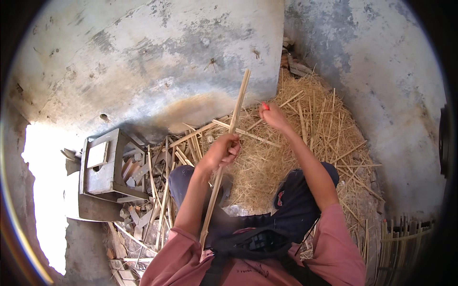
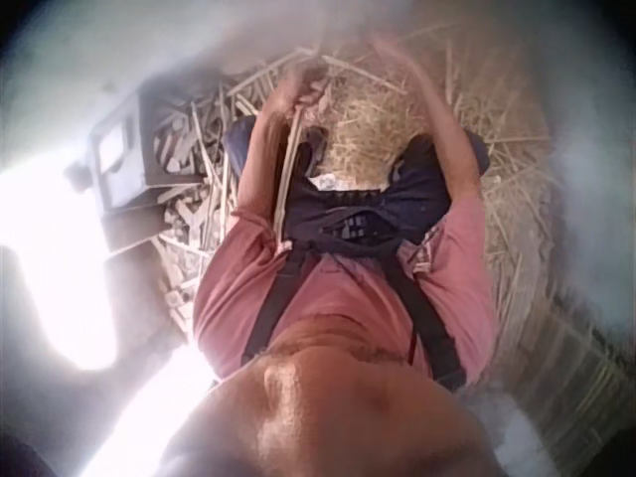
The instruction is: The person shaves a thin bamboo pole using a small utility knife held in their right hand, while supporting the pole with their left hand and lap.
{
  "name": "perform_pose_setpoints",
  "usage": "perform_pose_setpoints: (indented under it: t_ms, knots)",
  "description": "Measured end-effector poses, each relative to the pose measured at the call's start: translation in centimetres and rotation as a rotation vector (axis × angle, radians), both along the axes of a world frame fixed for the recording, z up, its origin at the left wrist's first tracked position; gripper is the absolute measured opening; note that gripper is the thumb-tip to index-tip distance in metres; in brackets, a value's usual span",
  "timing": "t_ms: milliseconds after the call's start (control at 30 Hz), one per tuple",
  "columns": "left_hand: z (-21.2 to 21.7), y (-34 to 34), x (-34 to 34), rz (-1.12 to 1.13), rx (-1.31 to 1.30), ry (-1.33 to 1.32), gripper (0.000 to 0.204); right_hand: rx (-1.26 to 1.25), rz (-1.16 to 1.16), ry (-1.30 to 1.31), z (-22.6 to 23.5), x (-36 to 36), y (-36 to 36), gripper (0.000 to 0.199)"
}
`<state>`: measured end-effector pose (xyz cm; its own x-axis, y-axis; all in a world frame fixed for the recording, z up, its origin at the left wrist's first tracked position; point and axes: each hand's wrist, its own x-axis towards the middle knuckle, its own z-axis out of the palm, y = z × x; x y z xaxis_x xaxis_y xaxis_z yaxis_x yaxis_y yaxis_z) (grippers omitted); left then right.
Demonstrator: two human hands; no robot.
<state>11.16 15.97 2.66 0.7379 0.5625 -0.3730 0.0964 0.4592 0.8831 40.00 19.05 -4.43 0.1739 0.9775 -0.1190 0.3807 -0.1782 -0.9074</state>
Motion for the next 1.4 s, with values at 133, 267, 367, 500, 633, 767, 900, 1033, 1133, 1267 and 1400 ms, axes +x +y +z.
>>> perform_pose_setpoints:
  t_ms: [133, 267, 367, 500, 633, 767, 900, 1033, 1133, 1267, 1400]
  knots:
    - [1.2, 0.4, 0.8, -0.043, -0.156, -0.193, 0.024, 0.284, -0.167, -0.461, 5.3, 1.8, -0.9, 0.03]
    - [-0.5, -0.4, 1.8, -0.012, -0.156, -0.266, 0.025, 0.321, -0.079, -0.461, 8.6, -2.8, -4.7, 0.016]
    - [-1.6, -0.6, 2.3, 0.007, 0.007, -0.134, 0.036, 0.443, 0.052, -0.645, 6.4, -3.9, -5.6, 0.017]
    - [-2.2, -1.1, 2.0, 0.067, 0.201, 0.029, 0.04, 0.474, 0.149, -0.727, 4.5, -5.2, -4.7, 0.019]
    - [-4.2, -1.5, 2.4, 0.251, 0.629, 0.136, 0.034, 0.36, 0.16, -0.716, 5.2, -6.7, -4.1, 0.012]
    - [-3.6, -1.9, 2.9, 0.337, 0.863, 0.309, 0.031, 0.406, 0.155, -0.777, 2.7, -6.8, -3.3, 0.011]
    - [-4.4, -1.6, 2.1, 0.367, 0.931, 0.401, 0.029, 0.402, 0.125, -0.806, 1.5, -8.0, -2.5, 0.012]
    - [-4.7, -1.5, 2.1, 0.389, 0.932, 0.421, 0.03, 0.422, 0.089, -0.807, 1.5, -8.4, -2.4, 0.013]
    - [-4.7, -1.6, 2.2, 0.386, 0.945, 0.428, 0.031, 0.415, 0.075, -0.858, 1.3, -8.3, -2.3, 0.014]
    - [-5.2, -1.3, 2.0, 0.397, 0.98, 0.44, 0.032, 0.397, 0.076, -0.888, 1.2, -8.5, -1.8, 0.014]
    - [-5.2, -2.0, 2.0, 0.372, 0.982, 0.459, 0.032, 0.276, -0.043, -0.837, 1.2, -6.2, 0.1, 0.011]
